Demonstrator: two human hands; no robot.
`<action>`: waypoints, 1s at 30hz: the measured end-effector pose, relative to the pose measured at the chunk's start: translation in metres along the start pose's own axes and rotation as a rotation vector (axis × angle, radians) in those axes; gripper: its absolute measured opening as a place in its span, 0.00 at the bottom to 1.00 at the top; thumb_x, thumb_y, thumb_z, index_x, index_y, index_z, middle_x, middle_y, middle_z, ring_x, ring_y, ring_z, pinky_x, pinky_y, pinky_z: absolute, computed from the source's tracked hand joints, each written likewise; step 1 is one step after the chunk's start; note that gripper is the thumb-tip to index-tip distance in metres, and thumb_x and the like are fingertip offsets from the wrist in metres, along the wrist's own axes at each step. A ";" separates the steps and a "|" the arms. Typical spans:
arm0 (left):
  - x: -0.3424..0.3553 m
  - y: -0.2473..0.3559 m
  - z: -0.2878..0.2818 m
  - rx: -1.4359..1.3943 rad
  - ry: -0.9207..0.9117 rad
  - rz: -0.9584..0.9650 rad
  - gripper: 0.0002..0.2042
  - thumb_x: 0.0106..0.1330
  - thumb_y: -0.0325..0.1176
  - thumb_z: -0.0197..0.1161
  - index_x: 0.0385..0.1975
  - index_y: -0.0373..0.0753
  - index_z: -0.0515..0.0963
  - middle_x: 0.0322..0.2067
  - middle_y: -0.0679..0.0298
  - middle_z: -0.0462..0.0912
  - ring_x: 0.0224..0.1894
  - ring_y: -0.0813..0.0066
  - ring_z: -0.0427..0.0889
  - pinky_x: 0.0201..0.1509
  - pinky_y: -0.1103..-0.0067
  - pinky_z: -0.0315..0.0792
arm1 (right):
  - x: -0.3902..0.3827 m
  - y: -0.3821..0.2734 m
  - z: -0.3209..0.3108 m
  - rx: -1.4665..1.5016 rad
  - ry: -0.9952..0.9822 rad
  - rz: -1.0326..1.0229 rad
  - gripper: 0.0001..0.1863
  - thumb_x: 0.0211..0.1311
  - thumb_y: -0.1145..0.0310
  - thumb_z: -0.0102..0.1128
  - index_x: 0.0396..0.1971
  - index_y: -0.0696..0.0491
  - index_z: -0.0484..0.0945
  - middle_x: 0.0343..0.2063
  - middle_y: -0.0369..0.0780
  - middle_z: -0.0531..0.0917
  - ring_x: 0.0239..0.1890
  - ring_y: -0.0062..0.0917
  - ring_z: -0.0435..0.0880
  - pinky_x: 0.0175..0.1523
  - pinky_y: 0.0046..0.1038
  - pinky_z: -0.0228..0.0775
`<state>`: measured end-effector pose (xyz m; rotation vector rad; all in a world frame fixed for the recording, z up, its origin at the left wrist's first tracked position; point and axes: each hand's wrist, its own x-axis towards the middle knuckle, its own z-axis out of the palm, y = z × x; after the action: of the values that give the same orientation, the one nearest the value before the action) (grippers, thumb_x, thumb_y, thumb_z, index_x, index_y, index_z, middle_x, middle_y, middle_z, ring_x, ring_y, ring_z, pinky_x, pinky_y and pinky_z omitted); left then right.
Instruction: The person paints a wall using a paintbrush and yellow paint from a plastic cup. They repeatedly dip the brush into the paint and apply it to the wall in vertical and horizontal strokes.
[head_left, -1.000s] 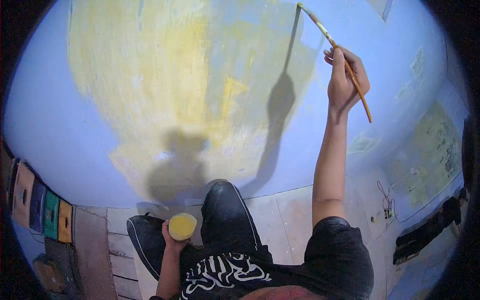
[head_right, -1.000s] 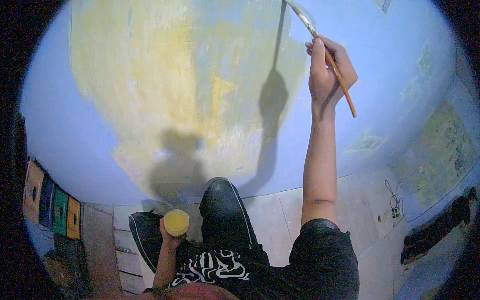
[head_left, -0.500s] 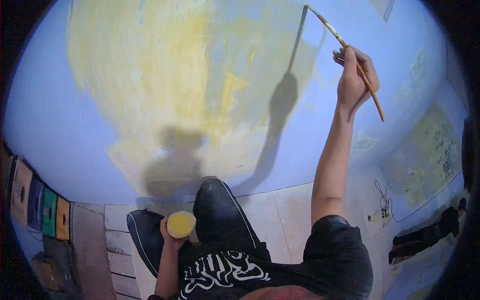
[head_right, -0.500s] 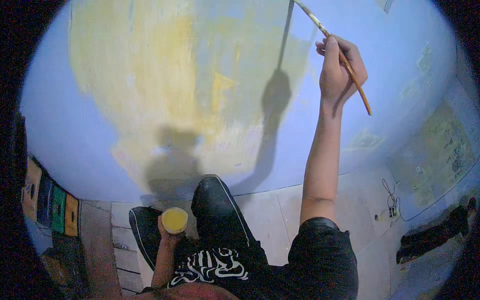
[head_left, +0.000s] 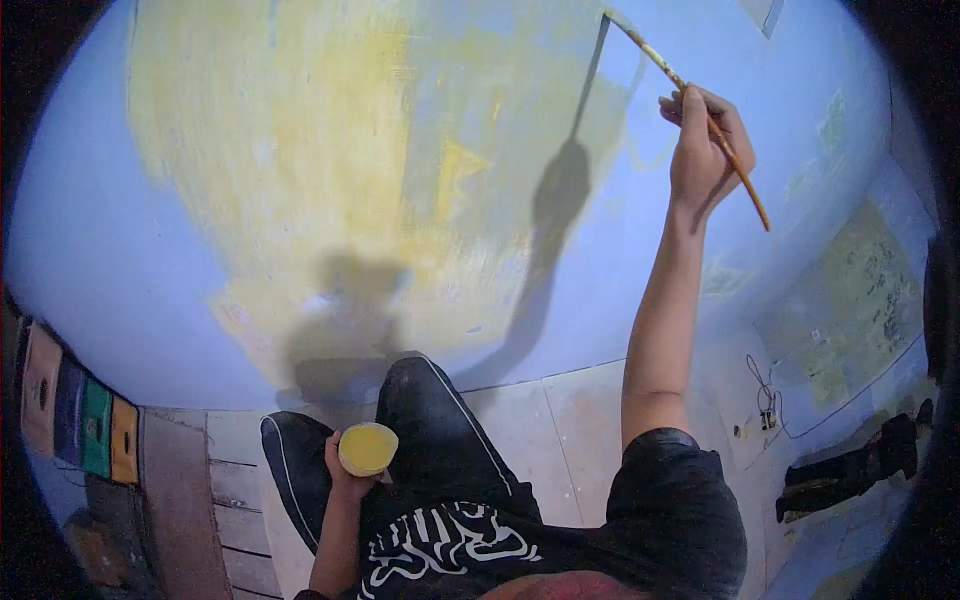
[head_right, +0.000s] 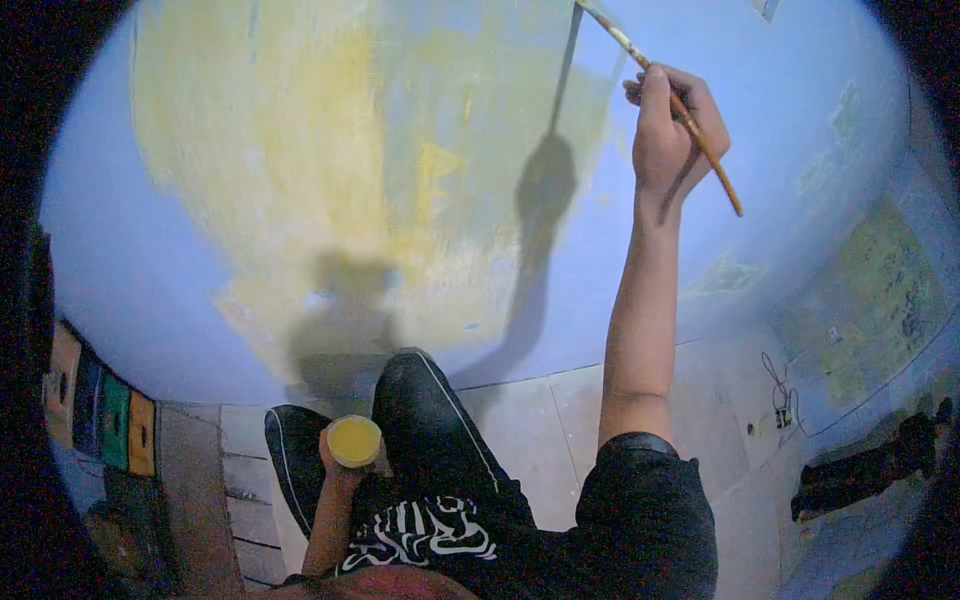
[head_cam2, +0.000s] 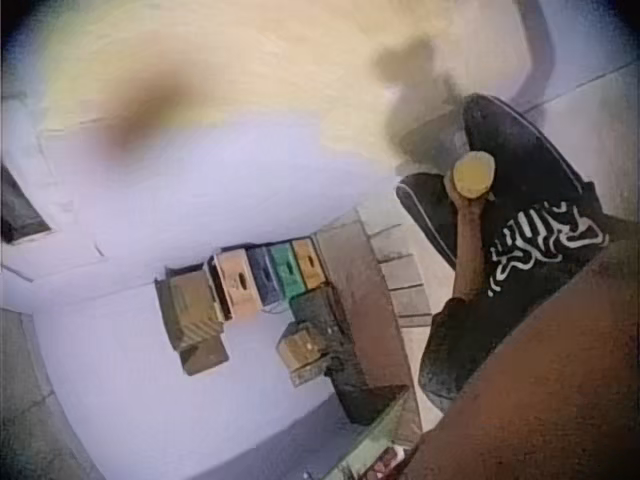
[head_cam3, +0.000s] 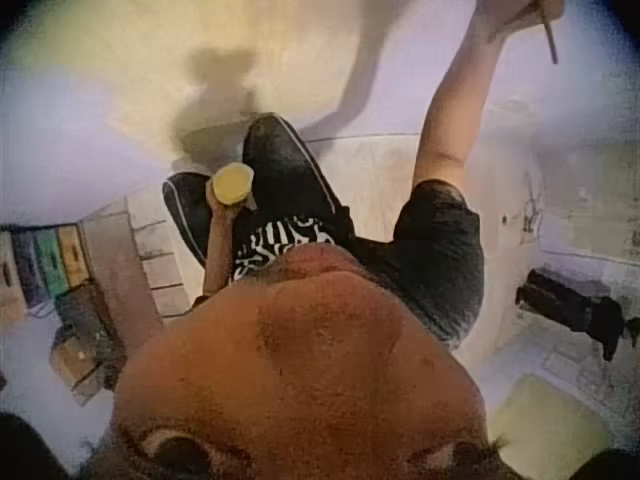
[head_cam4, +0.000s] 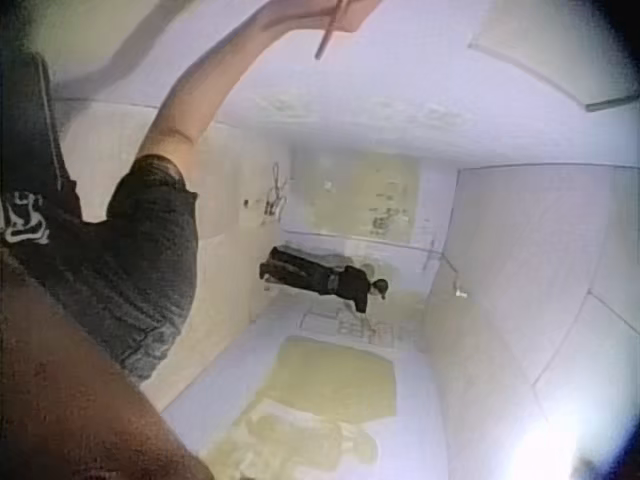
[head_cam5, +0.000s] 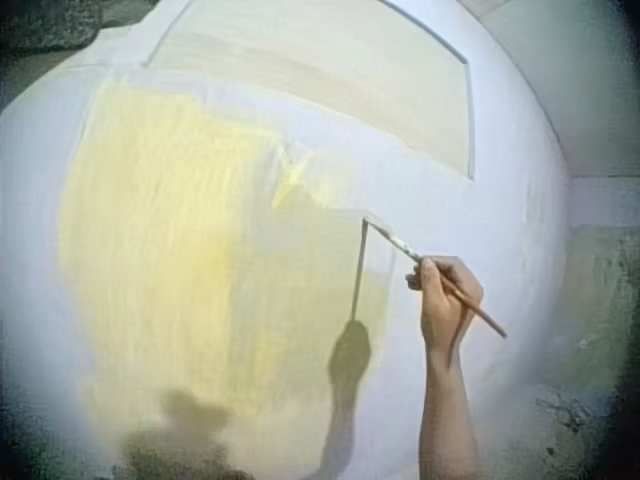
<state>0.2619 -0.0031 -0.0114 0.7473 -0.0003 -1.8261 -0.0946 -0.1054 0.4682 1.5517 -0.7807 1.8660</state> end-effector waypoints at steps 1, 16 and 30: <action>0.003 0.000 -0.008 0.031 -0.074 -0.004 0.31 0.64 0.61 0.42 0.46 0.37 0.76 0.35 0.55 0.83 0.33 0.57 0.85 0.29 0.65 0.81 | -0.003 0.001 0.001 -0.013 -0.018 -0.013 0.07 0.61 0.75 0.58 0.29 0.65 0.80 0.22 0.46 0.84 0.25 0.26 0.86 0.33 0.25 0.80; 0.010 0.013 -0.020 0.031 -0.172 -0.003 0.30 0.65 0.57 0.44 0.47 0.35 0.76 0.42 0.53 0.82 0.43 0.54 0.83 0.44 0.60 0.80 | -0.023 0.005 0.014 -0.054 -0.053 0.053 0.07 0.60 0.74 0.59 0.28 0.63 0.80 0.21 0.44 0.84 0.25 0.26 0.86 0.33 0.24 0.78; 0.002 0.018 -0.004 0.058 -0.031 -0.057 0.32 0.62 0.63 0.44 0.44 0.37 0.77 0.36 0.55 0.84 0.29 0.57 0.85 0.21 0.69 0.80 | -0.015 -0.007 0.007 -0.344 -0.165 -0.262 0.05 0.59 0.75 0.64 0.34 0.59 0.85 0.28 0.42 0.86 0.30 0.20 0.85 0.36 0.21 0.75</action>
<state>0.2794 -0.0104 -0.0095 0.7668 -0.0528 -1.8989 -0.0824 -0.1074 0.4551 1.5131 -0.8720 1.3501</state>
